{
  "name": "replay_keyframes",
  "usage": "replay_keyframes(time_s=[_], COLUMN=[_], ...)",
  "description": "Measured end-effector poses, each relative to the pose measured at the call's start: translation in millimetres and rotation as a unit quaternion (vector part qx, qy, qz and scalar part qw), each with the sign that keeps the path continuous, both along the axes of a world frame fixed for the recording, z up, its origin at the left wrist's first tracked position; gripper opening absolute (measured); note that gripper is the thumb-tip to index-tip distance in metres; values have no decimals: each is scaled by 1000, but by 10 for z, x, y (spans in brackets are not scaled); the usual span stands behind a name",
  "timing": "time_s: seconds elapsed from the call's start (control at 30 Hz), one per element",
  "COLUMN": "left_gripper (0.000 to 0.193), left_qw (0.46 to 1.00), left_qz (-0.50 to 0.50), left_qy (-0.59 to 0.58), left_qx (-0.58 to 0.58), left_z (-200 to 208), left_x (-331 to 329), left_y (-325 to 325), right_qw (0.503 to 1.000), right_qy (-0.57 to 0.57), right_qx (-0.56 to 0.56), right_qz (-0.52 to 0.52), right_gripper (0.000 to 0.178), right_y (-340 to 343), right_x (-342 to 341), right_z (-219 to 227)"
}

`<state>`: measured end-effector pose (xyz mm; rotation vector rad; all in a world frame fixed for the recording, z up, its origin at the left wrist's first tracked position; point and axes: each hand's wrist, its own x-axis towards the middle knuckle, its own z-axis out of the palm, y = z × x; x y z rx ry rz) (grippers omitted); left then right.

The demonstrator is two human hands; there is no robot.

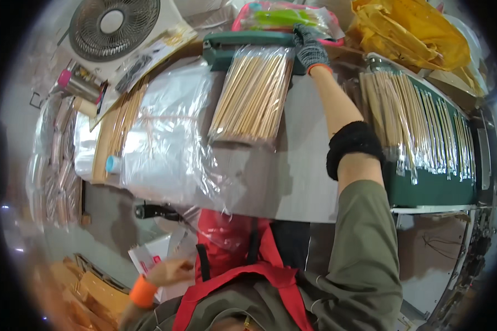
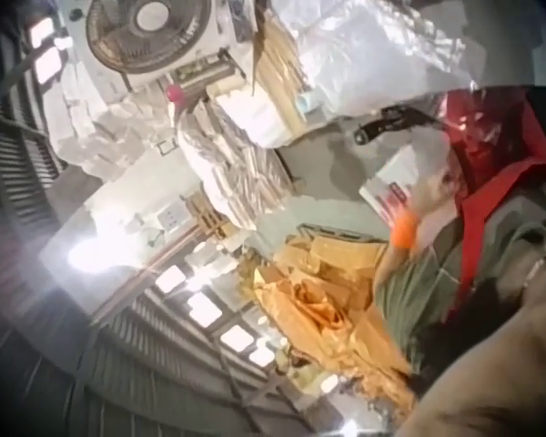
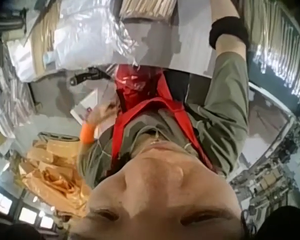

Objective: Placing bundles of wooden sticks into plastic bags and sealing them using a heat sealer.

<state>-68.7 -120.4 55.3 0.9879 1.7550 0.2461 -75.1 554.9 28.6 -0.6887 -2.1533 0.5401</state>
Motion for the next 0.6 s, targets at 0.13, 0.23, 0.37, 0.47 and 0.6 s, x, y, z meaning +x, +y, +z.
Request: replay_keyframes(time_s=[0.13, 0.23, 0.37, 0.47, 0.6], left_gripper=[56, 70, 80, 72, 61], left_qw=[974, 952, 866, 881, 840], left_qz=[11, -11, 73, 89, 113], left_qy=[222, 303, 479, 453, 513], left_qx=[-41, -29, 123, 105, 135], left_z=[-229, -701, -463, -500, -635], left_x=[811, 750, 630, 404, 366], left_y=[-1175, -1112, -897, -664, -760], right_qw=[994, 993, 787, 827, 855], right_qy=[-89, 80, 63, 145, 198], right_qx=[-61, -69, -611, -532, -414], right_qz=[-17, -53, 52, 114, 243], right_gripper=[63, 74, 47, 40, 38], right_y=[-171, 36, -1731, -1727, -2770], right_x=[-78, 142, 44, 382, 482], right_z=[-22, -228, -399, -239, 553])
